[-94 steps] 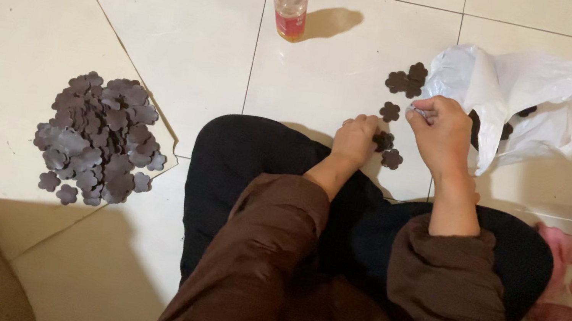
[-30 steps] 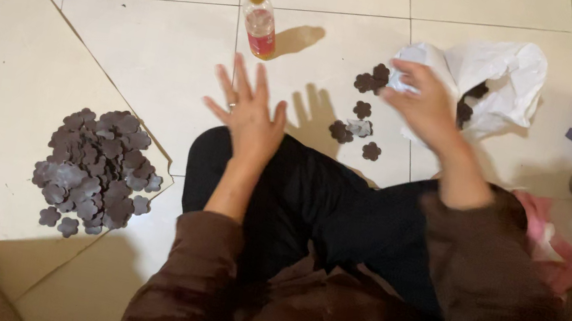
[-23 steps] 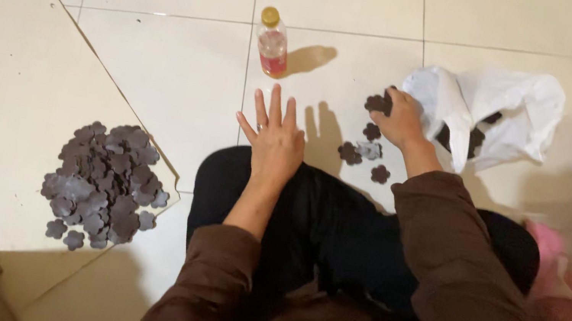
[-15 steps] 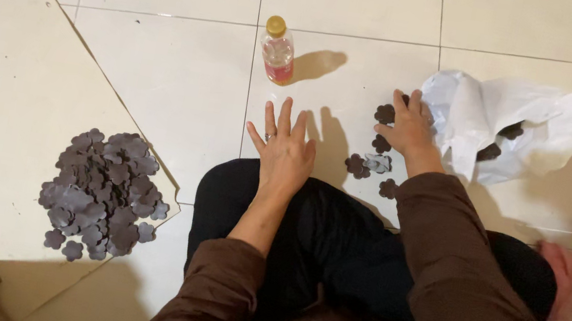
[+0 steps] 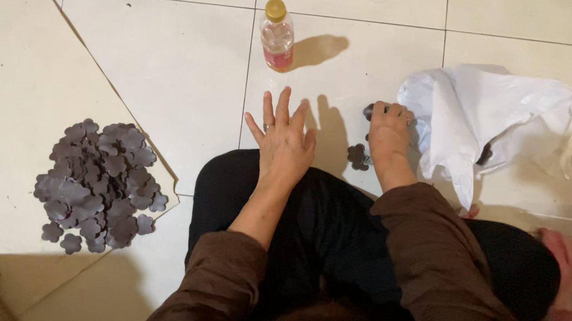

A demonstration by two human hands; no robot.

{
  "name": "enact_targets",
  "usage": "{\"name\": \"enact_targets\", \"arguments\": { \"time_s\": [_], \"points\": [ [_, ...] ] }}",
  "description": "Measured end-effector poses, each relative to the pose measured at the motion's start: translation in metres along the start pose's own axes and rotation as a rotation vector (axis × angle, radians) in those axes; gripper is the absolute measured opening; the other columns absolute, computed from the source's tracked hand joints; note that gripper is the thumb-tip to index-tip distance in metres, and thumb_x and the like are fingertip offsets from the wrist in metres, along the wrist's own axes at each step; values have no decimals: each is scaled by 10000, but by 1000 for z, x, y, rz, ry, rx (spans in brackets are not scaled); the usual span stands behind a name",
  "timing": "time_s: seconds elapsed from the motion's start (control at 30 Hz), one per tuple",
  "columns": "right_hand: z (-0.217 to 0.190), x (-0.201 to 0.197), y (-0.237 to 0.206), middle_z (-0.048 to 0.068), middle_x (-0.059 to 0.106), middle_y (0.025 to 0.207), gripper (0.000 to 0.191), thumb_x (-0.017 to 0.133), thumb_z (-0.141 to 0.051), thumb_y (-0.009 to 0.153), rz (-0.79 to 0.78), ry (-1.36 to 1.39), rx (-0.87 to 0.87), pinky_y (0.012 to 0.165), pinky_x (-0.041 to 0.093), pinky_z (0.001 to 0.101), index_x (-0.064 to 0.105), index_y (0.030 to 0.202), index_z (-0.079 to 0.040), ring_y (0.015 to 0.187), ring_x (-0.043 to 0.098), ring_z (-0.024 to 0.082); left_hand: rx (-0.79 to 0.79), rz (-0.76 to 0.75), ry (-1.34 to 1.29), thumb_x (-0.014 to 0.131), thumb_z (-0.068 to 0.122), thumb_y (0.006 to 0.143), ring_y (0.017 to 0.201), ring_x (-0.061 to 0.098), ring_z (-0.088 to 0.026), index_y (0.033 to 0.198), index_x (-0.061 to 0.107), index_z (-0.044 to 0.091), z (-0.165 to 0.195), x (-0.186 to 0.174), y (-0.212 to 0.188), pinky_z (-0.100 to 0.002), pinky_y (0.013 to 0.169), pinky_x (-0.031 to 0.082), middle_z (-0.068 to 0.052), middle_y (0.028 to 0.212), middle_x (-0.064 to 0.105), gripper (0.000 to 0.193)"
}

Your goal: The person sits on the floor and cleans dark flower-shaped cutouts one by one using a small white cloth. They wipe each piece and place it into a growing pile on a white board to the left. A plastic bottle and a white bag are visible nearby.

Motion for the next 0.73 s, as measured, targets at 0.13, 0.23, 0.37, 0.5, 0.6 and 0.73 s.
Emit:
{"name": "enact_targets", "arguments": {
  "time_s": [0.13, 0.23, 0.37, 0.5, 0.6, 0.73],
  "points": [
    [16, -8, 0, 134, 725, 1052, 164, 690, -39, 914, 31, 226, -9, 873, 536, 471, 693, 1074, -77, 1025, 682, 347, -6, 12, -19, 710, 165, 851, 1522, 158, -481, 1349, 595, 92, 0, 1, 2, -791, 1137, 50, -183, 1601, 319, 516],
    [33, -17, 6, 148, 741, 940, 161, 764, -90, 848, 5, 408, 74, 783, 555, 470, 741, 1008, -97, 875, 701, 360, -4, 22, -23, 704, 153, 844, 1520, 160, -483, 1337, 599, 86, 0, 1, 1, -789, 1140, 46, -186, 1595, 322, 509],
    [78, -53, 13, 128, 751, 916, 217, 788, -97, 837, -124, 680, 206, 695, 561, 397, 743, 1049, -100, 784, 715, 270, 4, 20, -36, 695, 146, 838, 1521, 158, -483, 1326, 602, 83, 0, 1, 1, -785, 1140, 47, -189, 1595, 321, 501],
    [159, -109, -4, 122, 751, 954, 209, 750, -52, 910, -218, 726, 338, 676, 568, 308, 702, 1114, -49, 786, 708, 158, -7, 8, -36, 668, 115, 839, 1520, 161, -485, 1328, 606, 81, 1, 2, 2, -787, 1144, 41, -187, 1597, 322, 495],
    [219, -113, -26, 161, 752, 993, 235, 752, -128, 972, -319, 444, 499, 677, 600, 391, 698, 1187, -52, 790, 746, 237, -5, 5, -30, 664, 114, 838, 1522, 165, -485, 1322, 605, 79, 0, 4, 3, -789, 1145, 40, -189, 1594, 320, 489],
    [273, -62, -33, 223, 747, 1152, 468, 802, -145, 864, -229, 284, 348, 893, 575, 473, 740, 1327, -138, 998, 722, 356, -4, 15, -6, 670, 112, 848, 1534, 164, -467, 1335, 601, 85, -1, 9, 5, -783, 1159, 39, -170, 1603, 321, 493]
  ]
}}
Point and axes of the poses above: each hand's wrist, its own y-axis towards the middle knuckle, its own x-axis out of the palm, z = x × y, the point moved 5 cm from there along y, towards the middle knuckle
